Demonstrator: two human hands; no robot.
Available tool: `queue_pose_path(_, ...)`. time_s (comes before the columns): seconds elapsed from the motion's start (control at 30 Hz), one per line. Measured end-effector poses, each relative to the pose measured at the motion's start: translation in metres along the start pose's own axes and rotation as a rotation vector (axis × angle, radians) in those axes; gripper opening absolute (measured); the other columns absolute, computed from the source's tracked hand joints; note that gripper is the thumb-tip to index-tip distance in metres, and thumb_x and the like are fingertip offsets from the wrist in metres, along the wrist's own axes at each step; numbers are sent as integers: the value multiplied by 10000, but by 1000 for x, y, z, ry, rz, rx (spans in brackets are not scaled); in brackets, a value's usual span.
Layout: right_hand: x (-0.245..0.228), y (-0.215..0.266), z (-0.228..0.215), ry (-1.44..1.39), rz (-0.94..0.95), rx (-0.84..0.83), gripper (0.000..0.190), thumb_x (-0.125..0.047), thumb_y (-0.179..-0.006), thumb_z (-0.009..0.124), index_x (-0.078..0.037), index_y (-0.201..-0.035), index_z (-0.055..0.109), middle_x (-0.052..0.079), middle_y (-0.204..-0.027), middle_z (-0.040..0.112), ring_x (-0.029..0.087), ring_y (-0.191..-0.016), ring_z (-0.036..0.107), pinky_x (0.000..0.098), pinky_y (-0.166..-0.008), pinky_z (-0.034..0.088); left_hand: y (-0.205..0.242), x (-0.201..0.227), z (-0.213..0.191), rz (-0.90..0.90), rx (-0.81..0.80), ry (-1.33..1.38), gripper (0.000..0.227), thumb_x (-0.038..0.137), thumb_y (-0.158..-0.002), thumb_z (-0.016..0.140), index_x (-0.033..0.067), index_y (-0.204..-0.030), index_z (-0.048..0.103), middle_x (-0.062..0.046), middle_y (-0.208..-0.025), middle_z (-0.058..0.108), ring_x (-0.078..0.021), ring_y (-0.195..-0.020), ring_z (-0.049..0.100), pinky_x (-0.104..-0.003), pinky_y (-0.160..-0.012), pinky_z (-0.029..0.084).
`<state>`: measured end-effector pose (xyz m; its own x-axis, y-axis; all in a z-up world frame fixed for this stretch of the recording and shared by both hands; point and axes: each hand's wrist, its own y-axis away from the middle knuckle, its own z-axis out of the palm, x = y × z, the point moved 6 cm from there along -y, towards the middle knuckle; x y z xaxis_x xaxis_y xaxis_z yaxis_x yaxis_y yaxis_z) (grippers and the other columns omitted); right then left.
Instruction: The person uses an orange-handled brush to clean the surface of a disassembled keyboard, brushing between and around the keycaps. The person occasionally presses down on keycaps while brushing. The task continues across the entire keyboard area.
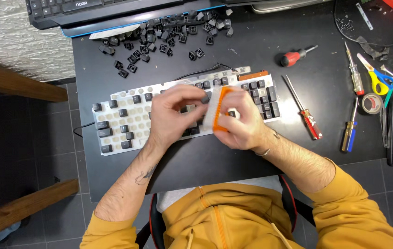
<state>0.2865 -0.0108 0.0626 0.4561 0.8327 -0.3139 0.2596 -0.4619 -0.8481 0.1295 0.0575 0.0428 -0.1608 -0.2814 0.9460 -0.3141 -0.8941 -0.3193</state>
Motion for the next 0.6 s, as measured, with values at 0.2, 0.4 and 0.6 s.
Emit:
queue_pose_path(0.2, 33, -10, -23, 285, 139, 21, 185, -2, -932, 677, -57, -799, 562, 139, -983, 482, 384, -908, 561, 519, -856, 511, 7, 19, 5, 104, 5, -65, 293, -97, -748, 885, -11, -1009, 785, -170, -970, 759, -241, -849, 763, -324, -754, 679)
queue_pose_path(0.4, -2, -5, -2, 84, 45, 18, 265, -248, -947, 705, -122, -731, 617, 103, -931, 532, 345, -878, 558, 573, -954, 485, 4, 30, 4, 247, 38, -289, 277, -134, -803, 785, 48, -1011, 797, -109, -968, 760, -204, -782, 749, -318, -694, 667)
queue_pose_path(0.6, 22, -12, -15, 275, 108, 29, 209, -127, -952, 714, -91, -793, 584, 113, -970, 494, 355, -879, 531, 544, -887, 505, 7, 44, 6, 337, 82, -400, 277, -131, -773, 823, 49, -982, 792, -108, -926, 762, -223, -722, 747, -336, -665, 653)
